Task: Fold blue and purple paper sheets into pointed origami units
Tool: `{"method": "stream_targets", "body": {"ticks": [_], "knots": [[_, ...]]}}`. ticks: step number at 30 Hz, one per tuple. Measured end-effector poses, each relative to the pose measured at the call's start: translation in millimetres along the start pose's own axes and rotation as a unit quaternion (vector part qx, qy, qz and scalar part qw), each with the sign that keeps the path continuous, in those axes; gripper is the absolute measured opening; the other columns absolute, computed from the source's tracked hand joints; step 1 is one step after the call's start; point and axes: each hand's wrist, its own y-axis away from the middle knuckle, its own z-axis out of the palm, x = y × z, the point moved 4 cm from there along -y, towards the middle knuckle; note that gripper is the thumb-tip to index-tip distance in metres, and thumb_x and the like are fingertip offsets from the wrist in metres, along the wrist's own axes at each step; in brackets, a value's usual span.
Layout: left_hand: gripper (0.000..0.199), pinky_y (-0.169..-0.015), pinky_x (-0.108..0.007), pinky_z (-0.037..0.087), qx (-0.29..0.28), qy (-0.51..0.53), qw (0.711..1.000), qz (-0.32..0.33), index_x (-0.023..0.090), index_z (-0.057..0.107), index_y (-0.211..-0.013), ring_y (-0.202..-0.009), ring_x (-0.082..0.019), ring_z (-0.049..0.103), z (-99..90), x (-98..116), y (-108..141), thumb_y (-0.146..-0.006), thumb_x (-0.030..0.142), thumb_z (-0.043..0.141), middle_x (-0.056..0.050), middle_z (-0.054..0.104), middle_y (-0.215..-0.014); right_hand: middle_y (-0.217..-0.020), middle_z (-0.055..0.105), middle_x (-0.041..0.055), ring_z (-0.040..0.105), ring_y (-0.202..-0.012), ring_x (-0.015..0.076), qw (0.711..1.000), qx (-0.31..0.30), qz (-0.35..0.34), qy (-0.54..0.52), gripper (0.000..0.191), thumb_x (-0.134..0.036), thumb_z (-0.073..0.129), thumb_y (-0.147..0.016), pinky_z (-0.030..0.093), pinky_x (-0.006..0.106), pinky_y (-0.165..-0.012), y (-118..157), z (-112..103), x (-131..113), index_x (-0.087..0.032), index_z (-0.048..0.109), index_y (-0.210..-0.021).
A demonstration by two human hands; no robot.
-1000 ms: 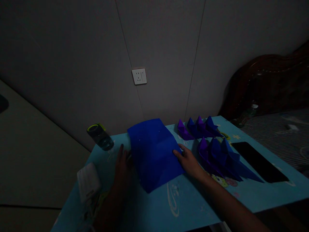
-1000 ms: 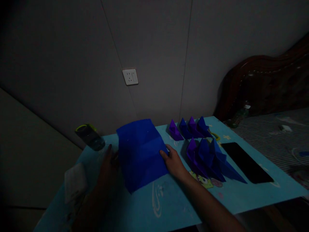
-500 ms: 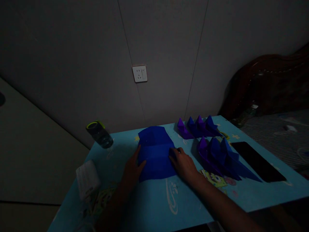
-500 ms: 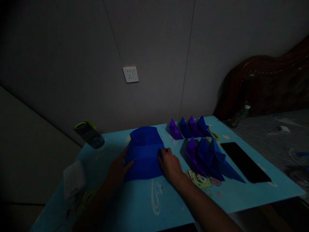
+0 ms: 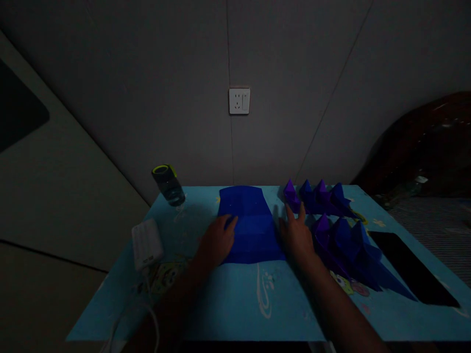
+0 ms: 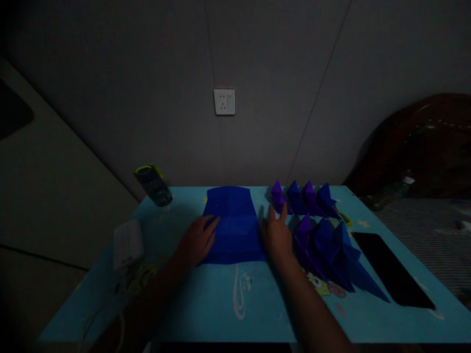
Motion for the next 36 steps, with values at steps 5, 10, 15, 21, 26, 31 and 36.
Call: {"method": "stream_targets", "body": {"ticks": [5, 10, 15, 21, 26, 31, 36], "knots": [[0.051, -0.111, -0.051, 0.033, -0.038, 0.035, 0.996, 0.077, 0.017, 0.046, -0.140, -0.137, -0.033, 0.039, 22.2, 13.7, 5.8, -0.092, 0.034, 0.051, -0.018, 0.040, -0.150, -0.153, 0.025, 0.0237, 0.072, -0.085, 0.0269, 0.999, -0.004, 0.016, 0.046, 0.047, -0.038, 0.035, -0.098, 0.055, 0.038, -0.068, -9.6, -0.6, 6.8, -0.020, 0.044, -0.141], [0.049, -0.111, -0.053, 0.032, -0.068, 0.082, 0.993, 0.058, 0.021, 0.048, -0.139, -0.136, -0.031, 0.041, 31.6, 6.6, 11.9, -0.094, 0.041, 0.047, -0.015, 0.046, -0.147, -0.127, 0.055, 0.0155, 0.071, -0.083, 0.0224, 0.998, -0.019, 0.003, 0.066, 0.038, -0.022, 0.038, -0.097, 0.053, 0.031, -0.067, -12.2, -7.2, 14.1, -0.023, 0.056, -0.130], [0.051, -0.111, -0.047, 0.035, -0.018, 0.218, 0.976, -0.003, 0.022, 0.041, -0.143, -0.132, -0.027, 0.046, 25.1, 5.5, 7.9, -0.095, 0.038, 0.045, -0.013, 0.050, -0.143, -0.122, 0.062, 0.0089, 0.070, -0.073, 0.0174, 0.994, 0.036, -0.096, 0.025, 0.037, -0.013, 0.044, -0.093, 0.052, 0.027, -0.060, 5.1, -14.2, -0.1, -0.025, 0.062, -0.123], [0.038, -0.096, -0.034, 0.047, 0.092, 0.464, 0.873, -0.117, 0.021, 0.047, -0.130, -0.109, -0.020, 0.061, 17.7, 3.9, 5.4, -0.094, 0.034, 0.047, -0.009, 0.062, -0.121, -0.111, 0.069, 0.0078, 0.070, -0.082, 0.0153, 0.908, 0.119, -0.370, -0.155, 0.034, -0.010, 0.046, -0.092, 0.055, 0.024, -0.070, 60.1, -8.4, -39.5, -0.024, 0.067, -0.115], [0.017, -0.076, -0.026, 0.050, 0.086, 0.530, 0.824, -0.181, 0.022, 0.049, -0.106, -0.084, -0.014, 0.062, 25.5, -2.3, 6.2, -0.089, 0.024, 0.049, 0.000, 0.062, -0.093, -0.108, 0.071, 0.0077, 0.070, -0.086, 0.0156, 0.848, 0.073, -0.494, -0.179, 0.031, -0.022, 0.044, -0.098, 0.056, 0.026, -0.073, 83.9, -12.6, -64.3, -0.025, 0.064, -0.121], [0.024, -0.074, -0.026, 0.050, 0.052, 0.539, 0.822, -0.178, 0.021, 0.050, -0.101, -0.083, -0.015, 0.064, 28.1, -0.1, 6.7, -0.079, 0.012, 0.051, 0.000, 0.064, -0.090, -0.122, 0.065, 0.0099, 0.065, -0.106, 0.0194, 0.847, -0.003, -0.472, -0.246, 0.040, -0.039, 0.048, -0.097, 0.057, 0.030, -0.081, 85.5, -20.8, -67.2, -0.024, 0.053, -0.133], [0.029, -0.069, -0.025, 0.049, 0.047, 0.501, 0.845, -0.181, 0.020, 0.051, -0.103, -0.075, -0.014, 0.063, 27.7, 7.3, 8.5, -0.076, 0.010, 0.052, -0.001, 0.065, -0.087, -0.131, 0.055, 0.0162, 0.066, -0.104, 0.0226, 0.904, 0.053, -0.284, -0.314, 0.030, -0.033, 0.047, -0.096, 0.056, 0.038, -0.087, 68.1, -14.0, -53.4, -0.019, 0.064, -0.117]]}}
